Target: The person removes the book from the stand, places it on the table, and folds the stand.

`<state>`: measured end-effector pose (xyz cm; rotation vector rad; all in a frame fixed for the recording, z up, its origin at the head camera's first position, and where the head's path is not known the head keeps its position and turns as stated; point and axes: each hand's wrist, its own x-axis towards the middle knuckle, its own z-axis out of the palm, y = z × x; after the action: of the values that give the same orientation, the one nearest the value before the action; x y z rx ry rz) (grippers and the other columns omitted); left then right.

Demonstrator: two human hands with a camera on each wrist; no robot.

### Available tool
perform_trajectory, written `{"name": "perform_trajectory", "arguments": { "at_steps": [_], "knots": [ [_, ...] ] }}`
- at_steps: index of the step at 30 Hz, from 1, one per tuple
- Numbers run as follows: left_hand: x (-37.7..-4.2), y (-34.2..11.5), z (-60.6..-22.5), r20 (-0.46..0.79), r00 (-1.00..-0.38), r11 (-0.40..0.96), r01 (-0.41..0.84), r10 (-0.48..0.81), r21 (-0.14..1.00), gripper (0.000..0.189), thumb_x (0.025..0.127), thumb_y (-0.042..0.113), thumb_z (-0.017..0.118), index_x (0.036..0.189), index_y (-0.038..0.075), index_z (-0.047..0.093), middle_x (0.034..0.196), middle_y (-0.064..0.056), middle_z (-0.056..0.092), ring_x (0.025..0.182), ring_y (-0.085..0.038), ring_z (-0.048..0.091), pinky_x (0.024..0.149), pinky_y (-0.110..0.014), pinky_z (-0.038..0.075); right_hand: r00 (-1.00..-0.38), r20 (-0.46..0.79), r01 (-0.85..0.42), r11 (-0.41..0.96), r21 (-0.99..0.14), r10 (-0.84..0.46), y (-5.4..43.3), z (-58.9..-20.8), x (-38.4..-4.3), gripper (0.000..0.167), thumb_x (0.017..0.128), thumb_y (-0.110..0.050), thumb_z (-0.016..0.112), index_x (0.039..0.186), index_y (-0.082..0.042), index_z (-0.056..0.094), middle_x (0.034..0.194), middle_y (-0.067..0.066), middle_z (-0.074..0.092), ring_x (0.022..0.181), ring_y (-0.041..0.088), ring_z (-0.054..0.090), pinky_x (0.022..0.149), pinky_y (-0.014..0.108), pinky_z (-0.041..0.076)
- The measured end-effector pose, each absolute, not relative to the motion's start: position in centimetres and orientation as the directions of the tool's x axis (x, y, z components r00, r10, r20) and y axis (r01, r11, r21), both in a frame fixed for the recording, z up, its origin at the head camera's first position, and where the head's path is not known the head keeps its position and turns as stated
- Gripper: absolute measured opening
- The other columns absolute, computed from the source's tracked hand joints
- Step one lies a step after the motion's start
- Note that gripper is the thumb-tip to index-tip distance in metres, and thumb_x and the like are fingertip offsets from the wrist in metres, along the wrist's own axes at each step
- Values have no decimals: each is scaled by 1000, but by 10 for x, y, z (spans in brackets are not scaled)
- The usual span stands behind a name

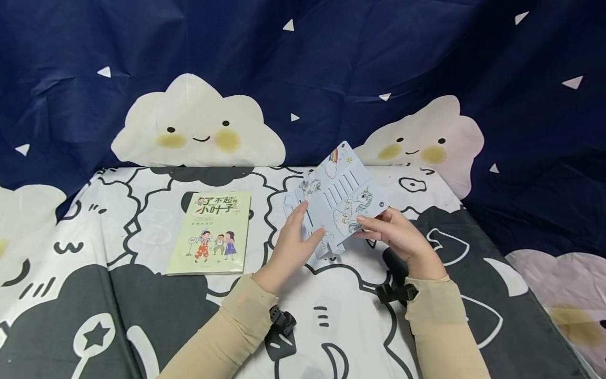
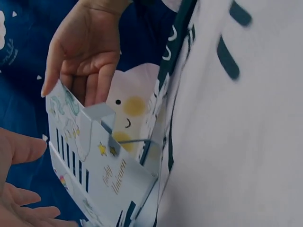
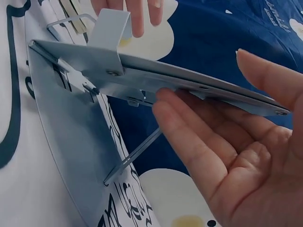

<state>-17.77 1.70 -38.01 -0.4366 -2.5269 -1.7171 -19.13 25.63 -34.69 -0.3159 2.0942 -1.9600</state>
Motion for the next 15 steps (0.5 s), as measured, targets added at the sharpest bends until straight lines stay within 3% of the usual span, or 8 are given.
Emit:
{"name": "perform_trajectory", "arguments": {
  "at_steps": [11,15],
  "knots": [
    [-176,16,-378,195,-949,352,275,247,895,77,94,28,65,155,2,28,161,-18,28,150,-35,26,122,-51,22,-954,-27,1,87,-996,-297,249,-340,-186,50,97,-7,61,140,11,42,118,5,66,104,13,69,91,40,57],
    [-177,16,-378,206,-946,320,282,252,904,74,95,29,63,154,1,29,160,-20,30,146,-38,34,120,-50,29,-953,-4,-38,130,-991,-303,242,-337,-183,49,97,-7,61,139,13,44,120,13,65,101,15,70,89,40,58]
  ]
}}
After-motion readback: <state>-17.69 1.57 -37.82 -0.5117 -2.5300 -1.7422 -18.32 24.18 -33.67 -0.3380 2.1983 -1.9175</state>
